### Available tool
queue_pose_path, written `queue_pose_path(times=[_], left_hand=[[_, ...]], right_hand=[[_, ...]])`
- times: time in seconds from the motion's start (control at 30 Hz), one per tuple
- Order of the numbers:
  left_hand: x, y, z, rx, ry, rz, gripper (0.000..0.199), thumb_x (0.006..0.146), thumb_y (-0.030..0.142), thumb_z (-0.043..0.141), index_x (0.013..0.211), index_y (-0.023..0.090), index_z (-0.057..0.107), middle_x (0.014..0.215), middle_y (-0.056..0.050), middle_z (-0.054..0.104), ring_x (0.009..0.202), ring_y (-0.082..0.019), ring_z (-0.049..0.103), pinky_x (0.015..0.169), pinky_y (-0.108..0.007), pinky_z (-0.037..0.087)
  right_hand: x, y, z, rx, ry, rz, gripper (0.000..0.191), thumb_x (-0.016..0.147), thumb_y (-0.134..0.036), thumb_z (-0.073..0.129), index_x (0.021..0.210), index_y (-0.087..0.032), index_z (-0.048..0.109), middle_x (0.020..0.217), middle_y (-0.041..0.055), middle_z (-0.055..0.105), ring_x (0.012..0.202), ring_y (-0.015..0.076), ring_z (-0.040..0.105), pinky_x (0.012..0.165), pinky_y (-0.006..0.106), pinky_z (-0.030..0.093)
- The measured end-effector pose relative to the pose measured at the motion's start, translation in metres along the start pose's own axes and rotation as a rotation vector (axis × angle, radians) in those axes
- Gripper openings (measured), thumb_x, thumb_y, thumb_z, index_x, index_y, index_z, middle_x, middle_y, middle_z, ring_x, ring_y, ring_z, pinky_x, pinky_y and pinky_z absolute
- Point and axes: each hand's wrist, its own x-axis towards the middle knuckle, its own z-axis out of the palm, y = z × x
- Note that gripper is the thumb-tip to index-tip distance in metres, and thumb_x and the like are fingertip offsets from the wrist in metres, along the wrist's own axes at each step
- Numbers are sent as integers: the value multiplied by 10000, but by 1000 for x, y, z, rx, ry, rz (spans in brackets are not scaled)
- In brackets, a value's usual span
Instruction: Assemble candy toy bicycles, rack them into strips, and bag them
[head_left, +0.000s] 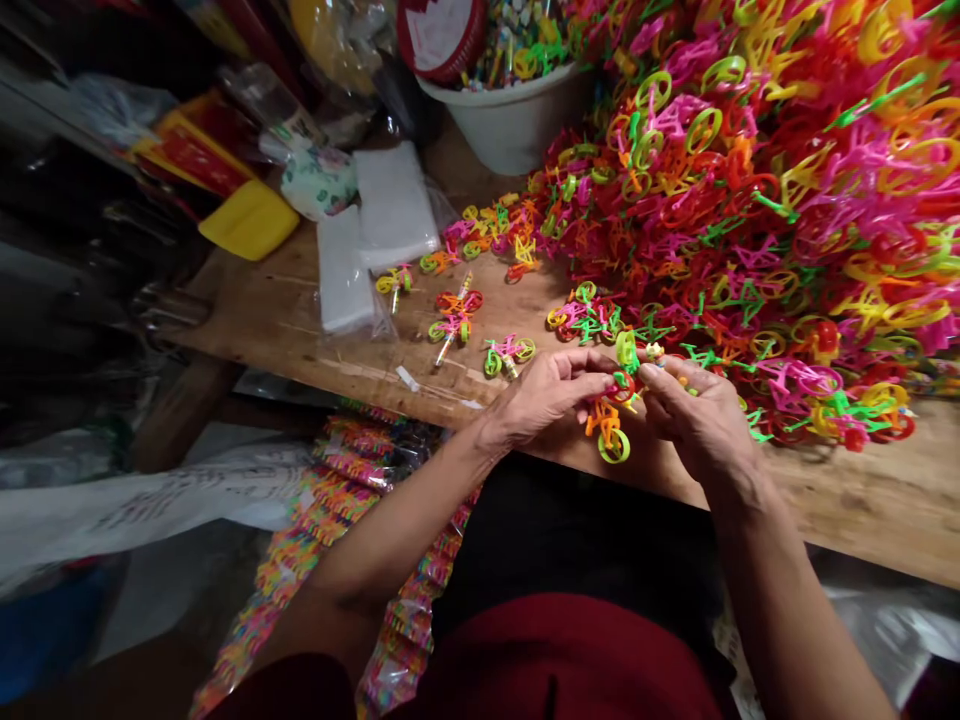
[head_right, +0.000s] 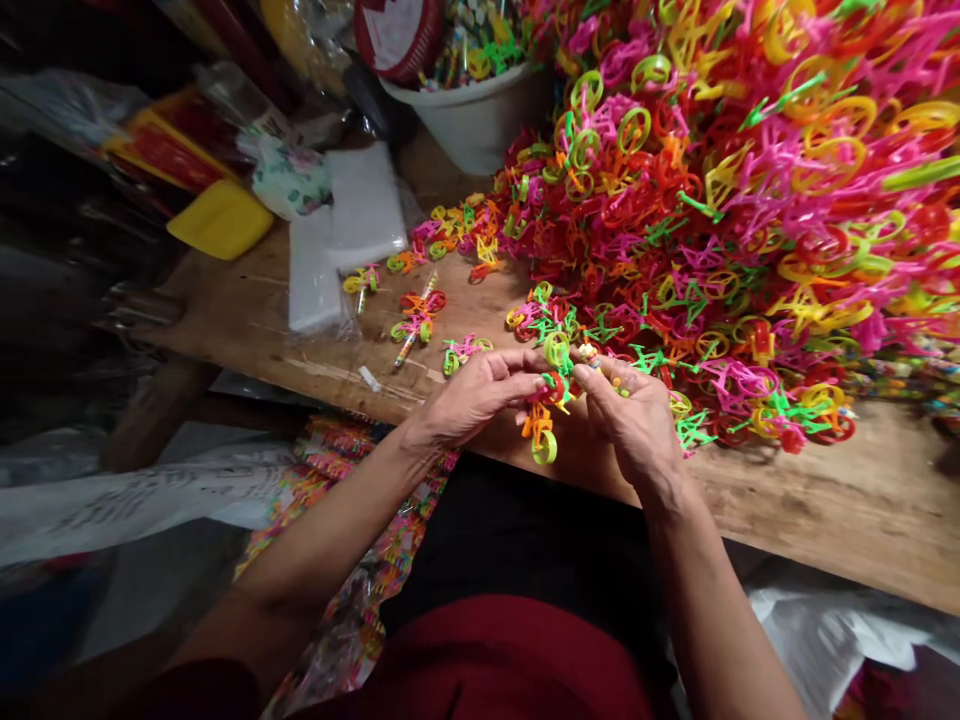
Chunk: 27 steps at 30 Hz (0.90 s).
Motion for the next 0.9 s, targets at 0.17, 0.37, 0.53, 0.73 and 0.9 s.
queue_pose_path(times=[0.17,0.37,0.53,0.73,0.9], left_hand=[[2,-4,6,-34,3,-31,261,789,293,783,934,104,677,794,-13,668,577,-56,573,524,-185,458],[7,-3,6,-35,-2,-86,149,858,229,727,831,114,636,628,30,586,439,-25,457,434,-171,337],[13,7,1,77,-62,-83,153,855,245,742,873,110,673,660,10,626,443,-22,435,424,-171,286],[8,28,-1,236,-176,32,116,878,251,700,846,141,690,681,6,639,498,-55,528,473,-184,397],[4,35,-3,228,-223,-10,124,887,253,680,817,155,651,654,6,639,465,-67,561,461,-185,433]], right_hand=[[4,-4,-6,17,-101,88,394,592,-408,946,720,-150,677,495,-87,382,424,13,262,381,170,184],[0,-4,-9,-53,5,37,392,588,-368,943,832,-145,734,572,-60,472,453,20,338,382,159,237],[-1,0,-11,35,30,75,376,584,-292,944,830,-168,688,555,-92,392,437,15,282,382,158,232],[-2,1,-12,102,-53,62,358,600,-288,931,777,-182,639,537,-102,362,429,13,260,394,157,240],[0,5,-13,104,-69,56,373,573,-278,935,784,-187,641,590,-78,473,446,16,304,406,159,264]])
